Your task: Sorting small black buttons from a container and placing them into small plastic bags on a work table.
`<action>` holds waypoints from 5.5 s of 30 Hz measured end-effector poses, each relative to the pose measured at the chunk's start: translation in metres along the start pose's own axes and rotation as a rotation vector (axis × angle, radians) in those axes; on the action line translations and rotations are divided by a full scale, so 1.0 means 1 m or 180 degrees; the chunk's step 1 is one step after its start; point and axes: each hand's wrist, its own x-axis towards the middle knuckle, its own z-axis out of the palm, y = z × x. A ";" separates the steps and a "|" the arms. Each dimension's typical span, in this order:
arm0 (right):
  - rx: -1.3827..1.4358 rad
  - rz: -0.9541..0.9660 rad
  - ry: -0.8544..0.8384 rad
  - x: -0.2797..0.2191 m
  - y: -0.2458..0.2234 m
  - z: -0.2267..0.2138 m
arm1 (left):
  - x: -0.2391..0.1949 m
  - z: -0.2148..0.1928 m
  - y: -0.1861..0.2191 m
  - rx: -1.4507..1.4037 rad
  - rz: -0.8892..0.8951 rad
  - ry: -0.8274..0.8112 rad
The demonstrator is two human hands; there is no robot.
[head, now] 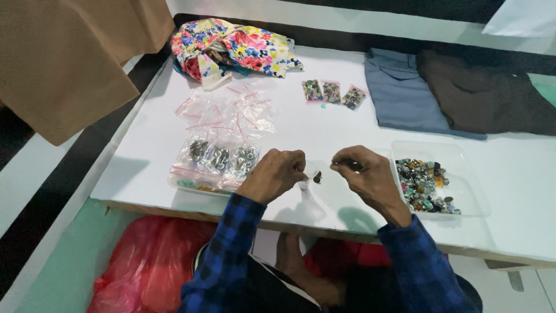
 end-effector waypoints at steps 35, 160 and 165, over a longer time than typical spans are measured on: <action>-0.0345 -0.0680 -0.0320 0.013 -0.005 0.008 | -0.005 -0.002 0.000 -0.0056 0.0032 0.0067; -0.1342 -0.2178 -0.0467 0.047 -0.015 0.194 | -0.086 0.036 -0.079 0.2208 -0.0514 0.4222; -0.1399 -0.2209 -0.0422 0.050 -0.006 0.197 | -0.084 0.035 -0.078 0.2203 -0.0377 0.4286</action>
